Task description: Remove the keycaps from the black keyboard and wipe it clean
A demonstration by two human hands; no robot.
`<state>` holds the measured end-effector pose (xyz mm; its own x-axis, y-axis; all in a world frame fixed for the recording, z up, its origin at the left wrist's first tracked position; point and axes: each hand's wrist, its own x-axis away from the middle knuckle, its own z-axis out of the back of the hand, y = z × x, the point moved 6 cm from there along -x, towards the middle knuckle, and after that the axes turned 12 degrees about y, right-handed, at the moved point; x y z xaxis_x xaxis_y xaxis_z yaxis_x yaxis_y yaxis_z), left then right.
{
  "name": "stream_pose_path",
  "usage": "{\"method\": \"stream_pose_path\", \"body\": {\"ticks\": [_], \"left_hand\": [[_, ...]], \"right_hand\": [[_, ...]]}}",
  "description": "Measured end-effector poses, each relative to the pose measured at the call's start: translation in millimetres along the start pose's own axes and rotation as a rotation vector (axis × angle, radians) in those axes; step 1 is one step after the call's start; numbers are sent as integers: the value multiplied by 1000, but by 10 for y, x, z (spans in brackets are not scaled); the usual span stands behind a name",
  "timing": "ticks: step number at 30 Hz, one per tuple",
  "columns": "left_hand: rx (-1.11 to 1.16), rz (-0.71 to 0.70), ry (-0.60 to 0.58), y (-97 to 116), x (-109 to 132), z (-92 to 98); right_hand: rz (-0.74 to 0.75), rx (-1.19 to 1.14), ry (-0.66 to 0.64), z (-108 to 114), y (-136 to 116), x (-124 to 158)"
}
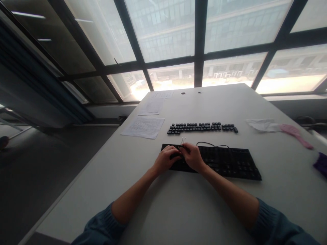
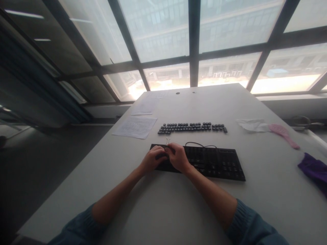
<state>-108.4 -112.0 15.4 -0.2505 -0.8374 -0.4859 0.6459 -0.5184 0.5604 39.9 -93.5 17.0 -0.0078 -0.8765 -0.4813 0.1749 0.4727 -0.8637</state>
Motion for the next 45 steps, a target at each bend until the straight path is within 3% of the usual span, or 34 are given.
{"method": "stream_pose_path", "body": {"ticks": [5, 10, 15, 19, 23, 26, 29, 34, 38, 45], "left_hand": [[45, 24, 28, -70, 17, -1], [54, 120, 66, -139, 50, 20], [63, -38, 45, 26, 20, 31], [130, -2, 83, 72, -26, 120], [165, 151, 141, -47, -146, 257], [66, 139, 200, -141, -376, 301], [-79, 41, 220, -219, -688, 201], [-300, -98, 99, -369, -1081, -165], [-441, -165, 22, -452, -1190, -332], [-474, -227, 14, -543, -1199, -387]], "right_hand": [[78, 39, -3, -27, -39, 19], [-79, 55, 88, 9, 108, -19], [-148, 2, 102, 25, 160, -42], [-139, 14, 113, 37, 135, -48], [-169, -28, 116, 31, 152, -44], [-172, -45, 100, 12, 170, -35], [-156, -29, 93, 3, 175, -28], [-131, -21, 104, 9, 148, -30], [-139, -37, 91, 4, 127, -31], [-140, -57, 88, -7, 123, -32]]}}
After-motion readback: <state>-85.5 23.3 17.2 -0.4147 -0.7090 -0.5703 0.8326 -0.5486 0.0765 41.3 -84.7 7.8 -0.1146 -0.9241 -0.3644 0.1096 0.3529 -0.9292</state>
